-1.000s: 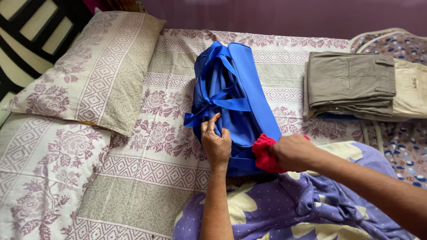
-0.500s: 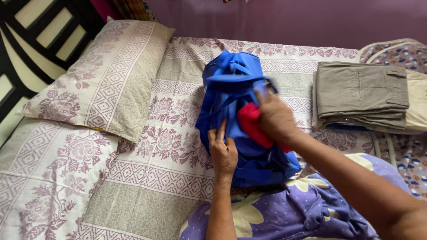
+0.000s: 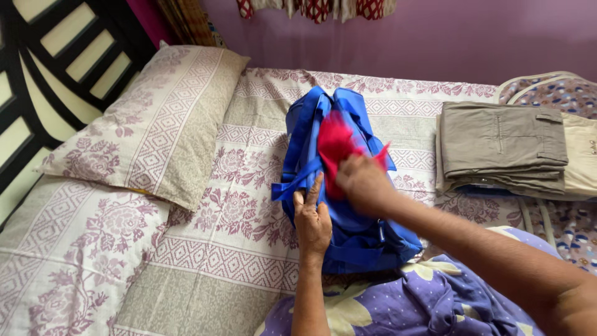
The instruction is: The person cleans a blue bag with a red cloth and kemudian folds a pair of pants on a bed.
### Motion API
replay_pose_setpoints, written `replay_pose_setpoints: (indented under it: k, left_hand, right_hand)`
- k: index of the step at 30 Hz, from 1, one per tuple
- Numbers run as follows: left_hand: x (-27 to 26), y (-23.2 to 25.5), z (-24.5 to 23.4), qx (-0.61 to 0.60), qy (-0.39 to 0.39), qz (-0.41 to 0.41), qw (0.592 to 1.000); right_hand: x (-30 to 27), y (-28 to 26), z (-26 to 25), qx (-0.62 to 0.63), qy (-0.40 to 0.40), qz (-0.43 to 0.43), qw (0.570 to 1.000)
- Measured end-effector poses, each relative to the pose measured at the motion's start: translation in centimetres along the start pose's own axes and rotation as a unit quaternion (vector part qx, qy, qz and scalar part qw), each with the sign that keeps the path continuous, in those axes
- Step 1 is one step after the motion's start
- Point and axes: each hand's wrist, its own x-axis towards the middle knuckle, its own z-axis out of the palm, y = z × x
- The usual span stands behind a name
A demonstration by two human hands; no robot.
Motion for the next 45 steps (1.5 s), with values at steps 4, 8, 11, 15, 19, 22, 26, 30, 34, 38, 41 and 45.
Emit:
replay_pose_setpoints:
  k: [4,8,11,15,19,22,26,30,34,38,41,45]
  left_hand:
    - [-0.1,-0.8,0.4,-0.003,0.008,0.03,1.0]
    - [-0.1,-0.6,0.5,0.017,0.02,0.031,0.999]
    - [0.0,-0.4,0.0,0.0,0.009,-0.015,1.0]
    - [0.2,0.0,-0.5,-0.007,0.005,-0.019,1.0]
    - [0.4,0.4,-0.8,-0.023,-0.015,-0.082,0.996]
    - [0.7,0.3,-0.7,-0.029,-0.025,-0.107,0.994]
    - [0.5,0.0,-0.5,-0.025,-0.012,-0.067,0.997]
    - [0.3,0.1,-0.4,-0.017,0.003,-0.029,0.999]
    - [0.2,0.1,-0.1,-0.003,0.007,-0.031,1.0]
    - [0.2,0.1,0.1,0.003,0.019,0.002,1.0]
    - [-0.1,0.0,0.3,0.016,0.012,0.009,1.0]
    - [0.0,0.0,0.2,0.025,0.015,0.012,1.0]
  right_hand:
    - [-2.2,-2.6,2.1,-0.03,0.025,-0.14,0.989]
    - [2.1,2.0,5.9,-0.006,-0.049,-0.185,0.982]
    - [7.4,5.8,9.2,-0.147,-0.093,-0.169,0.97]
    - [15.2,12.0,13.2,-0.174,-0.186,-0.071,0.964]
    - [19.5,15.9,17.9,-0.156,-0.074,-0.027,0.985]
    - [19.6,16.5,22.5,-0.174,0.14,-0.019,0.974]
    - [17.1,15.1,24.4,-0.073,-0.204,-0.005,0.976]
    - [12.2,13.8,17.7,-0.013,-0.221,-0.009,0.975]
    - [7.1,8.5,8.4,0.002,-0.176,0.018,0.984]
    - [1.2,0.6,1.3,-0.09,-0.013,-0.018,0.996]
    - [-1.1,-2.7,-1.4,-0.072,0.028,-0.007,0.997]
    - [-5.8,-6.7,-2.6,-0.024,0.021,-0.007,0.999]
